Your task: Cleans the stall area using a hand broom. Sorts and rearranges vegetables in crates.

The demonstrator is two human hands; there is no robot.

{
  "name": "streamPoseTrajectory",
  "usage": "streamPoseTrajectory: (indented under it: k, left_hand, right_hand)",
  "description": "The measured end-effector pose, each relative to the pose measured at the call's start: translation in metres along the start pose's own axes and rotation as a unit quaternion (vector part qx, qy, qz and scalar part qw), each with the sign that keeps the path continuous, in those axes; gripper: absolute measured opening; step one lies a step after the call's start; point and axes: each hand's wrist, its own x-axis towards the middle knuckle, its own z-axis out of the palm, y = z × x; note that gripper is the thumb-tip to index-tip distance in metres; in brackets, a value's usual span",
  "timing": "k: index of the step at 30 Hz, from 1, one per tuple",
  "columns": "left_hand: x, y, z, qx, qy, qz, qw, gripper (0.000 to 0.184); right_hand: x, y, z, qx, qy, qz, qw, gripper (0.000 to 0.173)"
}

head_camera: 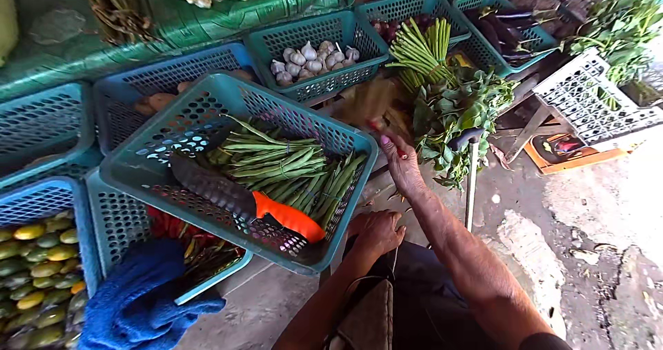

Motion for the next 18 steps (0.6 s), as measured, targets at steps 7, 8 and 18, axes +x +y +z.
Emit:
streamPoseTrajectory:
  k: [7, 8, 18]
  left_hand:
    - [-0.004, -0.001, 0.003, 0.017, 0.011, -0.005, 1.0, 0.048]
    - [-0.004, -0.001, 0.003, 0.014, 0.015, -0.004, 1.0, 0.047]
    - [-0.003, -0.001, 0.006, 0.013, 0.016, -0.007, 1.0, 0.049]
  right_hand:
    - [-0.002, 0.018, 0.008, -0.003, 0.041, -0.017, 0.999, 0.038]
    - [-0.005, 0.016, 0.009, -0.037, 0.036, -0.025, 0.998, 0.039]
    - [-0.02, -0.015, -0.029, -0.178, -0.02, -0.022, 0.984, 0.03]
